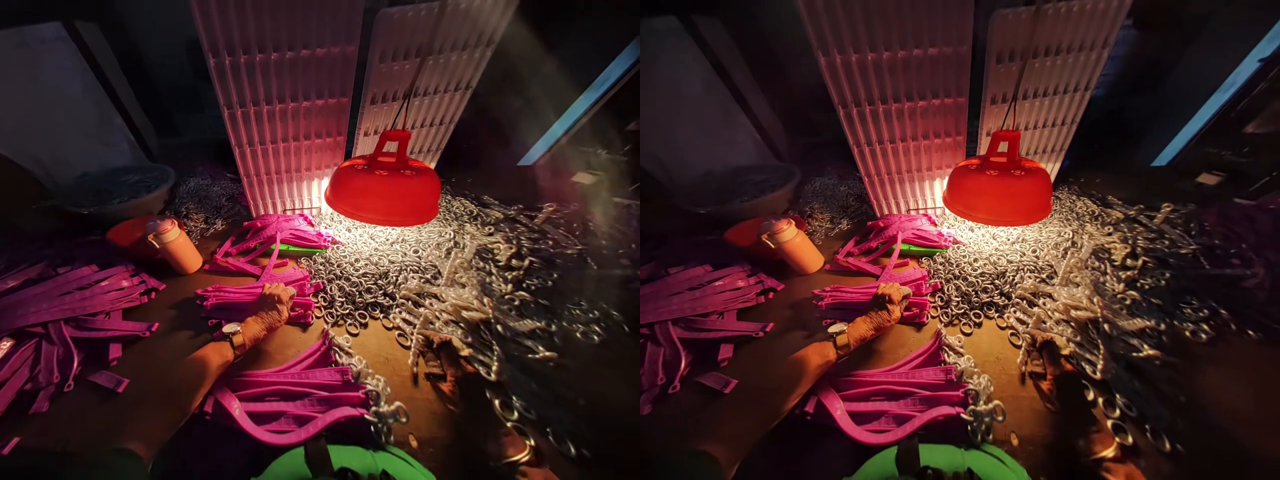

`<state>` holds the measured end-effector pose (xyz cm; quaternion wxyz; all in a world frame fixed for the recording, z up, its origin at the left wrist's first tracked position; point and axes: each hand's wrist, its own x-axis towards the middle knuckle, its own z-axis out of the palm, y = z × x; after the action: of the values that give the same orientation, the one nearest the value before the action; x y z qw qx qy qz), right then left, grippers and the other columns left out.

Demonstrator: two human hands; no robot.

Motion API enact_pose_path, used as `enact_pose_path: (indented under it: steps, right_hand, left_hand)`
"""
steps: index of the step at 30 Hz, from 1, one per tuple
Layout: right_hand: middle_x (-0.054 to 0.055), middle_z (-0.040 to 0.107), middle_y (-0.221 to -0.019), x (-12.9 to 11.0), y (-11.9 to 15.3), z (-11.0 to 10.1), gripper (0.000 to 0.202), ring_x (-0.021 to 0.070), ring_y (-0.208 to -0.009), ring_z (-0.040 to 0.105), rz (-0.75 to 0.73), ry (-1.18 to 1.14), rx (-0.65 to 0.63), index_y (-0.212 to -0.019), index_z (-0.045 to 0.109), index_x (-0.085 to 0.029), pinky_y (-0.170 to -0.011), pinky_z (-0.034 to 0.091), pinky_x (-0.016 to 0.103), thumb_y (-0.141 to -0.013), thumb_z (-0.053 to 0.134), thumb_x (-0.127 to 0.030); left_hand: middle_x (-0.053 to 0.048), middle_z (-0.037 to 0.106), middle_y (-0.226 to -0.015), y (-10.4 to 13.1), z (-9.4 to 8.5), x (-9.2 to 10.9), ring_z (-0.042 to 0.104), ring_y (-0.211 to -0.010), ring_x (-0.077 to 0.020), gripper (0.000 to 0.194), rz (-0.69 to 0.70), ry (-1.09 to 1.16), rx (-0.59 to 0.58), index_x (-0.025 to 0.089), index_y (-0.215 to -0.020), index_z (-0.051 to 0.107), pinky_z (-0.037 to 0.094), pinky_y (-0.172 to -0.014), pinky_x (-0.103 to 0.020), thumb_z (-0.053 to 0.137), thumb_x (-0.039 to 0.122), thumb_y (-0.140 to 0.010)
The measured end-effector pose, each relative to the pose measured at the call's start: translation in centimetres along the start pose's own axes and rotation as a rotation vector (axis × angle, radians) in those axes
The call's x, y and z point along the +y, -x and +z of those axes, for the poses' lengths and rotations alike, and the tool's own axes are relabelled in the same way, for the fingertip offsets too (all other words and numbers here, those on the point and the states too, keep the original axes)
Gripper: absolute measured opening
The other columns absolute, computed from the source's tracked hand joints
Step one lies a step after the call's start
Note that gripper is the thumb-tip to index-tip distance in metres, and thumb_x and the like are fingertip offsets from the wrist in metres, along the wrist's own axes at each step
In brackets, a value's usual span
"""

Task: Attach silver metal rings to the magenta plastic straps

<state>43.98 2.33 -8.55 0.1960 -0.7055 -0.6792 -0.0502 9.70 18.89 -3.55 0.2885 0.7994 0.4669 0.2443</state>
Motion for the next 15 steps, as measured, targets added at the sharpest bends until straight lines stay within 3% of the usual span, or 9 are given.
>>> enact_pose_path:
  steps: [6,11,15]
  right_hand:
    - [0.013,0.064,-0.071,-2.6,-0.1,0.5,0.04,0.0265,-0.062,0.06,0.066,-0.089,-0.011,-0.113,0.059,-0.017,-0.056,0.046,0.036,-0.079,0.036,-0.019]
    - [0.012,0.064,-0.066,-2.8,0.9,2.0,0.041,0.024,-0.057,0.059,0.042,-0.116,-0.041,-0.114,0.058,-0.017,-0.054,0.046,0.033,-0.079,0.037,-0.017]
    - [0.011,0.066,-0.067,-2.7,1.7,3.2,0.037,0.0213,-0.053,0.059,-0.011,-0.152,-0.01,-0.109,0.058,-0.018,-0.052,0.045,0.031,-0.078,0.038,-0.013]
  left_hand:
    - [-0.008,0.056,-0.08,0.8,-0.3,0.1,0.048,-0.08,-0.0217,0.019,0.071,-0.273,-0.015,0.013,-0.08,0.061,0.032,-0.08,-0.042,0.042,0.011,-0.083]
    - [-0.011,0.053,-0.092,2.3,-0.8,0.8,0.045,-0.09,-0.0241,0.022,0.159,-0.376,-0.043,0.014,-0.088,0.061,0.033,-0.082,-0.041,0.039,0.01,-0.084]
    - [-0.01,0.051,-0.088,2.3,-0.6,0.5,0.044,-0.087,-0.0227,0.028,0.218,-0.434,-0.066,0.014,-0.085,0.061,0.035,-0.082,-0.039,0.034,0.006,-0.085]
